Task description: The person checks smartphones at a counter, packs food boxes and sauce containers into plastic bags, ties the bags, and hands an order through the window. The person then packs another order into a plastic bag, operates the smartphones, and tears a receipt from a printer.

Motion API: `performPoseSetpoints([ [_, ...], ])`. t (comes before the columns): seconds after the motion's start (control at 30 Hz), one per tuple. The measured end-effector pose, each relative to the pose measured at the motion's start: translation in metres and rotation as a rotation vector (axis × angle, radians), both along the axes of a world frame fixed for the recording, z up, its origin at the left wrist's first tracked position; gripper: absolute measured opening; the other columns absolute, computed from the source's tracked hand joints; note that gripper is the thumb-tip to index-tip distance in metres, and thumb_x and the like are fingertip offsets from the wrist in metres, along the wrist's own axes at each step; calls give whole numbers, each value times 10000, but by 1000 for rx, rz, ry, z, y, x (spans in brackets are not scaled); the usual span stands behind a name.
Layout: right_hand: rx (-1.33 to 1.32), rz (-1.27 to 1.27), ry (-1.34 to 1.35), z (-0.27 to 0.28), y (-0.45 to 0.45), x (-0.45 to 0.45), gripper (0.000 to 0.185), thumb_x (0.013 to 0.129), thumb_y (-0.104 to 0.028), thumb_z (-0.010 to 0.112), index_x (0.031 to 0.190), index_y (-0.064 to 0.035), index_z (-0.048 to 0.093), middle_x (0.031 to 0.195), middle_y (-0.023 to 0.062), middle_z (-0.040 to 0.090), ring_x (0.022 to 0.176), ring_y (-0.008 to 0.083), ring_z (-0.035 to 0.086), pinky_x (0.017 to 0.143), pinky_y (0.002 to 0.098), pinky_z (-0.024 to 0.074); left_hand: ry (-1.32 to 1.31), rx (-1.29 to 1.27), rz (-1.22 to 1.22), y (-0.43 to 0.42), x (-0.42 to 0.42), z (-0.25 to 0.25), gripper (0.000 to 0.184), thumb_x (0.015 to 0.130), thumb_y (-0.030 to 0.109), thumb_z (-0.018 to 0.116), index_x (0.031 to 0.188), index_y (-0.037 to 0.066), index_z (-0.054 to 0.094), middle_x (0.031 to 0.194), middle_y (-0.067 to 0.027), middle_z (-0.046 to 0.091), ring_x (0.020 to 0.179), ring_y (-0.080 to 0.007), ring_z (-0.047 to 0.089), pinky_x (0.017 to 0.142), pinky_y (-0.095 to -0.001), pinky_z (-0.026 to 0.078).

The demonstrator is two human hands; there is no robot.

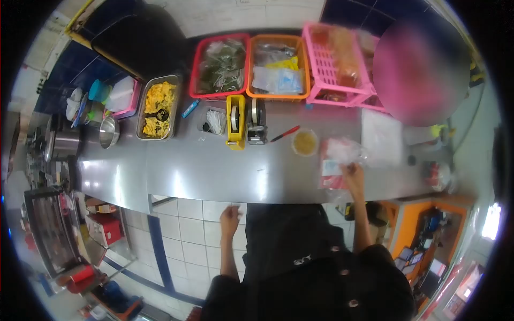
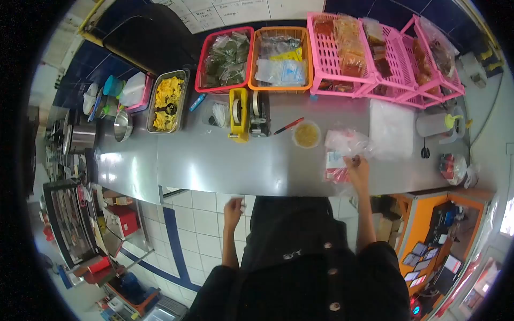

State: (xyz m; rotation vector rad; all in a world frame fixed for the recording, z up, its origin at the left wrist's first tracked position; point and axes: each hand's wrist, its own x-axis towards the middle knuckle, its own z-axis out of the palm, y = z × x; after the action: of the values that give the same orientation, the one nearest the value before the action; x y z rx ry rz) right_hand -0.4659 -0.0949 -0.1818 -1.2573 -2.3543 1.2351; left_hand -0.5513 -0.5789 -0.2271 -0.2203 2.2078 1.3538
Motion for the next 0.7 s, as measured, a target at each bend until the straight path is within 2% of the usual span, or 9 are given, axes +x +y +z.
performPoseSetpoints([
  [0.07, -31, -28, -75, 6, -20, 1, 356, 837, -264, 759, 947, 32, 593, 835, 111, 617, 794, 174, 590, 704, 311, 478, 166, 46, -219, 43, -62, 25, 257, 969, 272, 578, 1037, 41, 671, 851, -108, 713, 729, -222, 668, 670, -337, 508],
  [0.13, -36, -417, 361, 12, -53, -8, 288, 892, -231, 704, 998, 12, 593, 890, 94, 619, 813, 147, 578, 694, 294, 471, 392, -60, -528, 86, -118, 67, 190, 928, 217, 600, 1032, 67, 652, 868, -124, 706, 757, -314, 668, 690, -408, 523],
  [0.17, -26, -423, 349, -1, -66, 5, 288, 892, -231, 704, 998, 12, 593, 890, 94, 619, 813, 147, 578, 694, 294, 471, 376, -41, -636, 104, -146, 99, 167, 915, 209, 607, 1027, 91, 642, 822, -109, 702, 740, -305, 674, 670, -423, 521],
  [0.2, -142, -486, 470, -28, -77, 24, 261, 917, -216, 673, 1029, 5, 591, 925, 95, 621, 843, 138, 579, 701, 291, 474, 376, -13, -669, 115, -172, 112, 149, 917, 223, 605, 1020, 120, 635, 824, -99, 701, 714, -304, 670, 655, -432, 518],
  [0.27, -256, -526, 597, -25, -102, 18, 237, 942, -201, 643, 1059, -2, 589, 961, 96, 623, 872, 129, 580, 709, 287, 477, 464, -16, -642, 125, -223, 117, 155, 914, 223, 614, 1030, 128, 654, 786, -89, 684, 643, -261, 649, 633, -394, 514],
  [0.37, -178, -682, 485, 22, -175, -12, 211, 956, -195, 625, 1060, -13, 603, 921, 81, 628, 823, 118, 585, 700, 275, 480, 580, -117, -488, 118, -292, 118, 120, 895, 217, 612, 960, 128, 660, 859, -121, 708, 768, -357, 675, 683, -462, 526],
  [0.43, -330, -287, 280, 26, -199, -13, 200, 963, -186, 610, 1064, -14, 610, 882, 63, 642, 778, 120, 604, 694, 266, 491, 627, -185, -448, 104, -329, 99, 118, 880, 208, 624, 946, 122, 672, 871, -133, 708, 784, -366, 675, 688, -468, 528],
  [0.57, -412, -102, 216, 34, -226, -58, 161, 948, -153, 622, 1028, -13, 625, 828, 33, 651, 751, 119, 624, 677, 267, 500, 609, -451, -588, 78, -361, 34, 148, 844, 187, 653, 952, 91, 689, 944, -160, 707, 853, -358, 678, 735, -467, 538],
  [0.7, -208, -116, 247, 54, -206, -104, 149, 914, -141, 662, 961, -5, 622, 777, 51, 639, 708, 125, 616, 664, 274, 490, 668, -396, -612, 92, -361, 49, 187, 849, 185, 652, 1007, 89, 679, 934, -141, 707, 883, -337, 680, 753, -461, 538],
])
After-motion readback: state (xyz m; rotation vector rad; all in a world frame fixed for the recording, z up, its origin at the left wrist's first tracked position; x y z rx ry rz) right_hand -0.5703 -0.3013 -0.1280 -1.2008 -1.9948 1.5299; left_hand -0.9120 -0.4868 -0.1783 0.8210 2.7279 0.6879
